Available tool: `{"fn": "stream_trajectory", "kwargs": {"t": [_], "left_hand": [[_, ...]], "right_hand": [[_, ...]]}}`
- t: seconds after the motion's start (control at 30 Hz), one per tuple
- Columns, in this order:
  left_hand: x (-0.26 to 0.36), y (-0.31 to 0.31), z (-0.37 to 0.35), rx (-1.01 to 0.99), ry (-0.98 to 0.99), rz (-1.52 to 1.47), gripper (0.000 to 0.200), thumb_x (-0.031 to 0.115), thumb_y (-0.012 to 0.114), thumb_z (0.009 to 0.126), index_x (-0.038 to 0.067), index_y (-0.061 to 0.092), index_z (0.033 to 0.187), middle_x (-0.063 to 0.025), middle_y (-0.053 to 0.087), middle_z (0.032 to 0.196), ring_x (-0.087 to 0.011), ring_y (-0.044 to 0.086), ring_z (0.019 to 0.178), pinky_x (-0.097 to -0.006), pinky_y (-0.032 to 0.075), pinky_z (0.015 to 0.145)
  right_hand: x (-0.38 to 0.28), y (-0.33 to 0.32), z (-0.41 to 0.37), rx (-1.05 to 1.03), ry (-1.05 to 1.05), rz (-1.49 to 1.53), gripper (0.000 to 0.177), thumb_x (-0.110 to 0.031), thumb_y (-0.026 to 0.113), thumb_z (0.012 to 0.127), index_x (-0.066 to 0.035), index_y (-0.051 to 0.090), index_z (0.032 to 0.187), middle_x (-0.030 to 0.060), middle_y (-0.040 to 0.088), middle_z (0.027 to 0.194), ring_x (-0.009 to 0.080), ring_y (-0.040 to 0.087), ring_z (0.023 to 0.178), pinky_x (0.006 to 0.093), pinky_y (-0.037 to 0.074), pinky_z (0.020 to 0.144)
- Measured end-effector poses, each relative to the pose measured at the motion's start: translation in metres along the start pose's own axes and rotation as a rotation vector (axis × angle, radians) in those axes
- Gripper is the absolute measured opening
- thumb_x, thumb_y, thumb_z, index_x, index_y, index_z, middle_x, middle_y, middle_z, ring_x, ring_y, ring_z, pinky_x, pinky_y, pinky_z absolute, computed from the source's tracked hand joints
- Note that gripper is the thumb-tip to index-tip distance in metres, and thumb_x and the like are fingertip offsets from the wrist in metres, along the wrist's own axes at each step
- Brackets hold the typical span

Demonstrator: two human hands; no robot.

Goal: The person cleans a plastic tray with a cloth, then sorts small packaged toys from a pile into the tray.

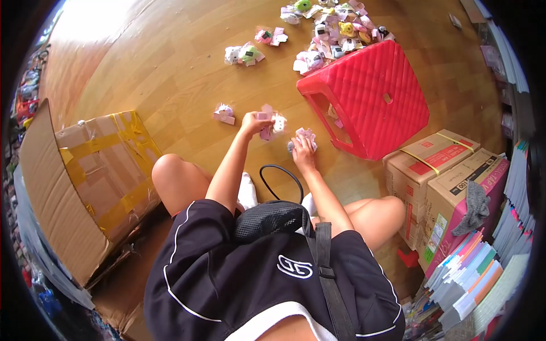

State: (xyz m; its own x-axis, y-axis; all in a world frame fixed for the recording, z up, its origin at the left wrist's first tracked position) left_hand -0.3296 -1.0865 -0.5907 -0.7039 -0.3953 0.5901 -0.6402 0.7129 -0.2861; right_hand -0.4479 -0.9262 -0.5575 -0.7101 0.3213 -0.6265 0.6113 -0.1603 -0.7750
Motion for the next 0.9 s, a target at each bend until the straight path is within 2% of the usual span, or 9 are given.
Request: {"fn": "stream_trajectory", "kwargs": {"t": [0.17, 0.27, 0.43, 0.53, 0.6, 0.77, 0.83, 0.87, 0.9], "left_hand": [[0.022, -0.011, -0.064, -0.166, -0.093, -0.875, 0.025, 0.011, 0.063, 0.070, -0.001, 0.056, 0.090, -0.0067, 0.059, 0.084, -0.0141, 0.058, 0.072, -0.0263, 0.046, 0.065], [0.065, -0.024, -0.129, -0.199, -0.084, -0.890, 0.029, 0.011, 0.057, 0.075, 0.000, 0.049, 0.101, -0.0059, 0.056, 0.092, -0.0160, 0.056, 0.081, -0.0279, 0.046, 0.070], [0.092, -0.008, -0.185, -0.519, -0.046, -0.928, 0.038, 0.010, 0.060, 0.071, 0.001, 0.047, 0.106, -0.0068, 0.055, 0.098, -0.0166, 0.053, 0.090, -0.0301, 0.041, 0.081], [0.089, 0.024, -0.196, -0.644, -0.166, -0.947, 0.042, 0.009, 0.061, 0.071, 0.003, 0.045, 0.109, -0.0057, 0.054, 0.101, -0.0165, 0.051, 0.094, -0.0293, 0.040, 0.083], [0.077, 0.025, -0.194, -0.517, -0.250, -0.844, 0.036, 0.009, 0.063, 0.069, 0.002, 0.050, 0.101, -0.0055, 0.056, 0.094, -0.0147, 0.054, 0.085, -0.0272, 0.043, 0.076], [0.030, -0.009, -0.193, -0.215, -0.299, -0.748, 0.027, 0.008, 0.064, 0.068, -0.001, 0.052, 0.091, -0.0056, 0.058, 0.082, -0.0135, 0.056, 0.072, -0.0252, 0.045, 0.064], [0.002, -0.019, -0.188, -0.116, -0.302, -0.814, 0.030, 0.009, 0.063, 0.069, 0.000, 0.050, 0.094, -0.0061, 0.057, 0.085, -0.0136, 0.055, 0.074, -0.0255, 0.045, 0.066], [-0.008, -0.022, -0.185, -0.088, -0.317, -0.862, 0.032, 0.010, 0.061, 0.071, 0.000, 0.049, 0.099, -0.0062, 0.056, 0.090, -0.0141, 0.055, 0.079, -0.0266, 0.045, 0.069], [-0.016, -0.022, -0.180, -0.099, -0.308, -0.859, 0.032, 0.010, 0.061, 0.071, 0.000, 0.049, 0.099, -0.0062, 0.056, 0.090, -0.0141, 0.055, 0.079, -0.0266, 0.045, 0.069]], "right_hand": [[-0.018, -0.066, 0.007, 0.105, 0.307, 0.522, 0.018, 0.000, 0.051, 0.071, -0.001, 0.055, 0.088, 0.0129, 0.057, 0.091, 0.0240, 0.056, 0.084, 0.0301, 0.045, 0.070], [-0.035, -0.112, 0.007, 0.110, 0.451, 0.683, 0.024, 0.000, 0.049, 0.071, -0.001, 0.054, 0.095, 0.0067, 0.058, 0.085, 0.0116, 0.056, 0.074, 0.0244, 0.045, 0.068], [-0.050, -0.140, -0.002, -0.080, 0.919, 1.263, 0.023, -0.006, 0.046, 0.075, -0.002, 0.052, 0.098, 0.0070, 0.057, 0.084, 0.0105, 0.054, 0.071, 0.0225, 0.044, 0.063], [-0.066, -0.109, 0.010, -0.056, 0.608, 1.174, 0.022, -0.004, 0.047, 0.075, -0.003, 0.051, 0.097, 0.0034, 0.051, 0.081, 0.0094, 0.051, 0.073, 0.0216, 0.042, 0.066], [-0.078, -0.099, 0.011, -0.107, 0.529, 1.214, 0.024, -0.005, 0.050, 0.076, -0.004, 0.049, 0.099, -0.0001, 0.041, 0.074, 0.0084, 0.047, 0.072, 0.0201, 0.039, 0.066], [-0.046, -0.050, 0.003, -0.113, 0.661, 1.144, 0.035, -0.010, 0.055, 0.075, -0.007, 0.044, 0.108, 0.0074, 0.049, 0.094, 0.0164, 0.050, 0.081, 0.0275, 0.041, 0.071], [-0.032, -0.046, 0.008, -0.166, 0.300, 0.102, 0.044, -0.009, 0.056, 0.073, -0.013, 0.040, 0.115, 0.0129, 0.040, 0.115, 0.0240, 0.043, 0.102, 0.0356, 0.040, 0.078], [-0.026, -0.035, 0.005, -0.348, 0.356, 0.024, 0.048, -0.010, 0.050, 0.077, -0.021, 0.035, 0.120, 0.0159, 0.025, 0.128, 0.0278, 0.027, 0.118, 0.0481, 0.035, 0.084], [-0.016, -0.025, 0.003, -0.336, 0.359, 0.019, 0.048, -0.010, 0.050, 0.077, -0.021, 0.035, 0.120, 0.0159, 0.025, 0.128, 0.0278, 0.027, 0.118, 0.0481, 0.035, 0.084]]}}
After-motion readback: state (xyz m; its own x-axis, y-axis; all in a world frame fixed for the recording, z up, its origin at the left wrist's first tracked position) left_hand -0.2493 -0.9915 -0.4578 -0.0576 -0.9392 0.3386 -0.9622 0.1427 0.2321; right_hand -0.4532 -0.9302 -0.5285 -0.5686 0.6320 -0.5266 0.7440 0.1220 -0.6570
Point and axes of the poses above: each hand's wrist, its own z-axis towards the middle knuckle, its own y-axis out of the palm, x = y × z, the point moved 6 cm from there along z, towards the middle knuckle
